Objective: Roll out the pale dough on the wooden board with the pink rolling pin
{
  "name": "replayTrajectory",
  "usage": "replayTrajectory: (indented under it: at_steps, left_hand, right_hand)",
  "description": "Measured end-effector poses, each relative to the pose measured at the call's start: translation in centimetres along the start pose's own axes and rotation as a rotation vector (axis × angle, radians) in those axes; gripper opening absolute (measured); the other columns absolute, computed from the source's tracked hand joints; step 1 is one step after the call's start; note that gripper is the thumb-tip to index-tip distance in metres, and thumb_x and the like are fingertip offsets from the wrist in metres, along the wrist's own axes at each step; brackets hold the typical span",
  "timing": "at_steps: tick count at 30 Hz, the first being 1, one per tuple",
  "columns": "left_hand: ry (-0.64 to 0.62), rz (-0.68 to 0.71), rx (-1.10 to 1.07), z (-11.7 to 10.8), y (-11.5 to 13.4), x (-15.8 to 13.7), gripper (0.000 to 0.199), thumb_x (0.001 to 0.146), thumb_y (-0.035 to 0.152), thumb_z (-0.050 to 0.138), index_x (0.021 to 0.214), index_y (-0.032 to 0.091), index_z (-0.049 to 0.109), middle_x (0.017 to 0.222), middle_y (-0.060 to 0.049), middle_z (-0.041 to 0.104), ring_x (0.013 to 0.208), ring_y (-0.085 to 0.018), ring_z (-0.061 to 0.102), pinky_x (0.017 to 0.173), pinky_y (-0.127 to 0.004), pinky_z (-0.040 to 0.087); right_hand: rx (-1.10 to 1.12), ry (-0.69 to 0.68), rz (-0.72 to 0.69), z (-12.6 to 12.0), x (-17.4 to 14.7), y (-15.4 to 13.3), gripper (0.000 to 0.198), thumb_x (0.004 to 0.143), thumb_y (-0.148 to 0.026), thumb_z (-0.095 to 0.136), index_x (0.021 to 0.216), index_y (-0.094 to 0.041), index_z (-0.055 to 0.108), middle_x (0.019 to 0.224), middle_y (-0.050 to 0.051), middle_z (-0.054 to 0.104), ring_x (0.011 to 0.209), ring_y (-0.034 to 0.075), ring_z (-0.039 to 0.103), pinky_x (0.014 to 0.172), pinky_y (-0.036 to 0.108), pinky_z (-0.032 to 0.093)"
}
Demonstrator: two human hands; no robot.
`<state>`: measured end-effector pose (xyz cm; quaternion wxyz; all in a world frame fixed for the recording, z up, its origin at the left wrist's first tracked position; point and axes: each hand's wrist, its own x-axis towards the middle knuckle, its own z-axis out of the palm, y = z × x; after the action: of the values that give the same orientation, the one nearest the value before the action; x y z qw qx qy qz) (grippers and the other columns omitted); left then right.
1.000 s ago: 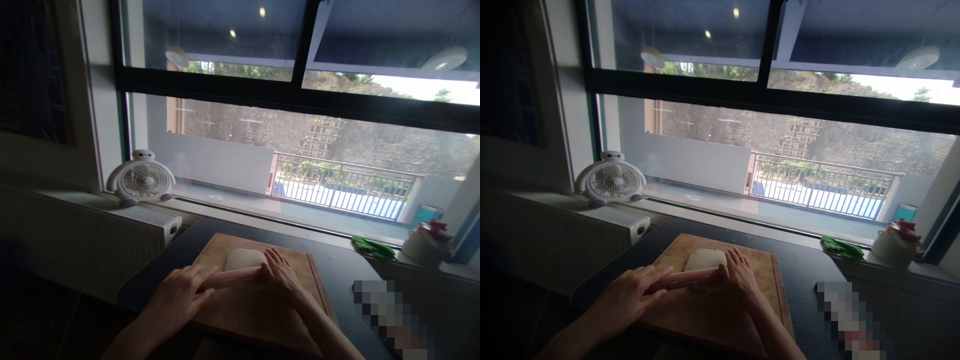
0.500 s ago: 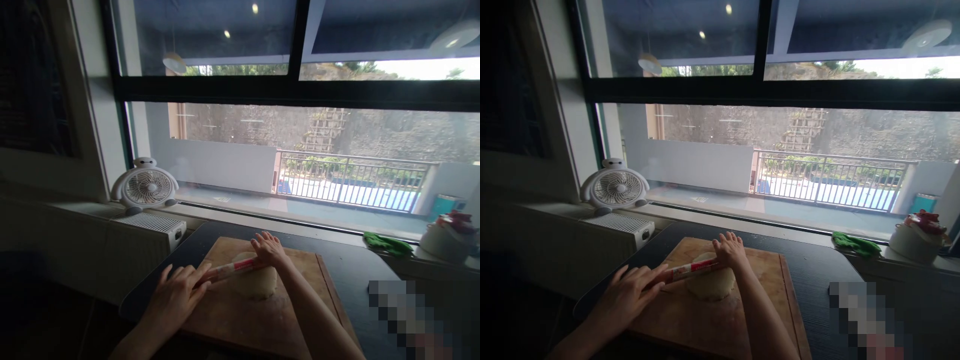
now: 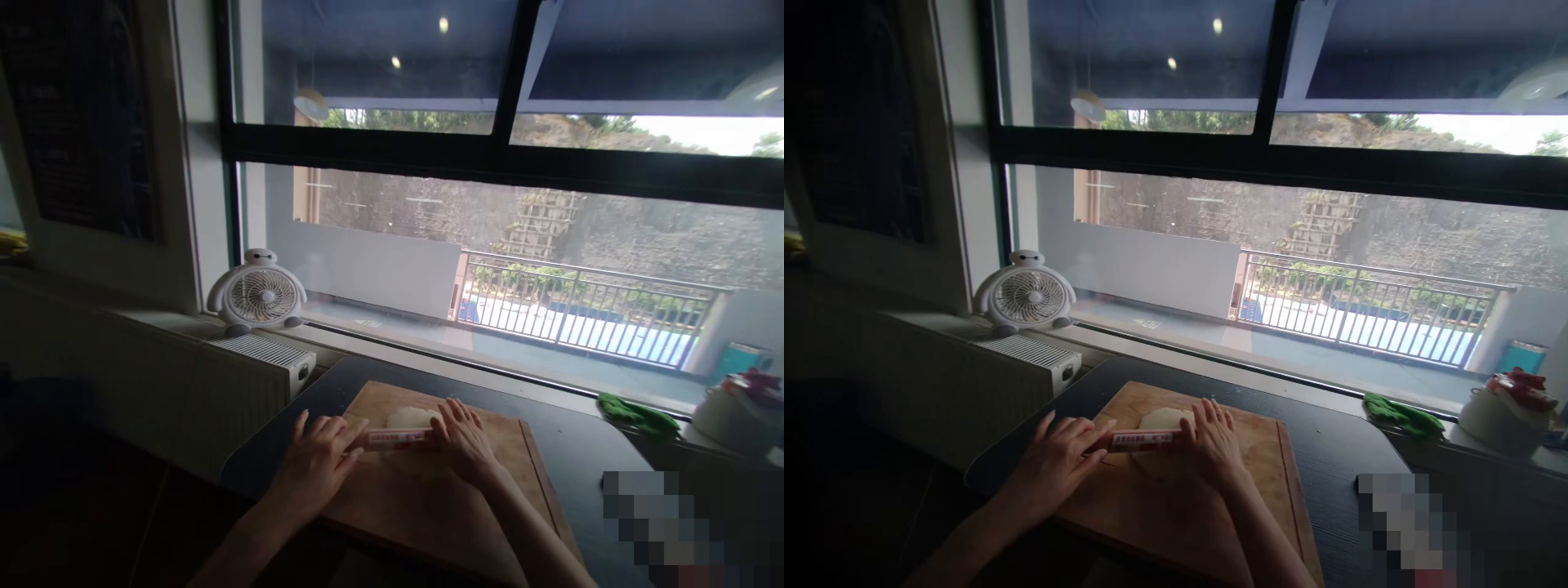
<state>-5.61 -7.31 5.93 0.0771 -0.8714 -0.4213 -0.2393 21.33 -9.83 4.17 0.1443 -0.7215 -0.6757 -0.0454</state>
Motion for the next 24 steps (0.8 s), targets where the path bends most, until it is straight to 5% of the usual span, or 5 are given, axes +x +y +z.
replayTrajectory:
  at_steps: [7,11,18,21,24]
  left_hand:
    - [0.031,-0.049,0.051,0.7,-1.0,0.4,0.034,0.090,0.032,0.041,0.123,0.029,0.053,0.097,-0.003,0.064,0.093,-0.021,0.056,0.102,-0.056,0.019]
    - [0.069,-0.024,0.061,0.9,-1.0,0.4,0.038,0.086,0.025,0.047,0.123,0.029,0.053,0.105,-0.004,0.062,0.099,-0.022,0.054,0.103,-0.056,0.018]
    - [0.091,0.010,0.043,1.2,0.5,0.1,0.050,0.079,0.010,0.047,0.123,0.032,0.052,0.114,-0.003,0.059,0.111,-0.023,0.048,0.104,-0.056,0.017]
    - [0.095,0.013,0.035,1.4,0.7,0.2,0.049,0.080,0.010,0.046,0.123,0.031,0.052,0.115,-0.003,0.059,0.110,-0.023,0.049,0.104,-0.056,0.018]
    - [0.101,0.032,0.040,1.7,0.5,0.6,0.045,0.085,0.016,0.044,0.126,0.032,0.050,0.113,-0.003,0.060,0.108,-0.023,0.051,0.104,-0.058,0.016]
  right_hand:
    - [0.023,-0.034,-0.017,-0.7,6.7,-0.7,0.046,0.095,-0.044,0.019,0.121,-0.025,0.051,0.132,0.007,0.048,0.123,0.019,0.038,0.099,0.039,0.027]
    - [0.014,-0.008,-0.051,-0.9,2.5,-0.6,0.048,0.096,-0.043,0.014,0.117,-0.027,0.054,0.133,0.003,0.047,0.128,0.016,0.033,0.103,0.035,0.023]
    - [-0.043,0.077,-0.106,-0.2,-7.3,-0.9,0.066,0.092,-0.052,0.023,0.141,-0.009,0.027,0.147,0.011,0.024,0.136,0.022,0.016,0.110,0.037,0.014]
    - [-0.011,0.028,-0.068,-0.8,-5.7,-1.3,0.059,0.094,-0.048,0.015,0.135,-0.013,0.039,0.143,0.013,0.033,0.133,0.022,0.026,0.108,0.037,0.019]
    - [0.003,-0.073,0.037,-1.3,-0.7,-1.3,0.057,0.094,-0.049,0.012,0.133,-0.021,0.042,0.146,0.012,0.027,0.134,0.024,0.023,0.105,0.043,0.022]
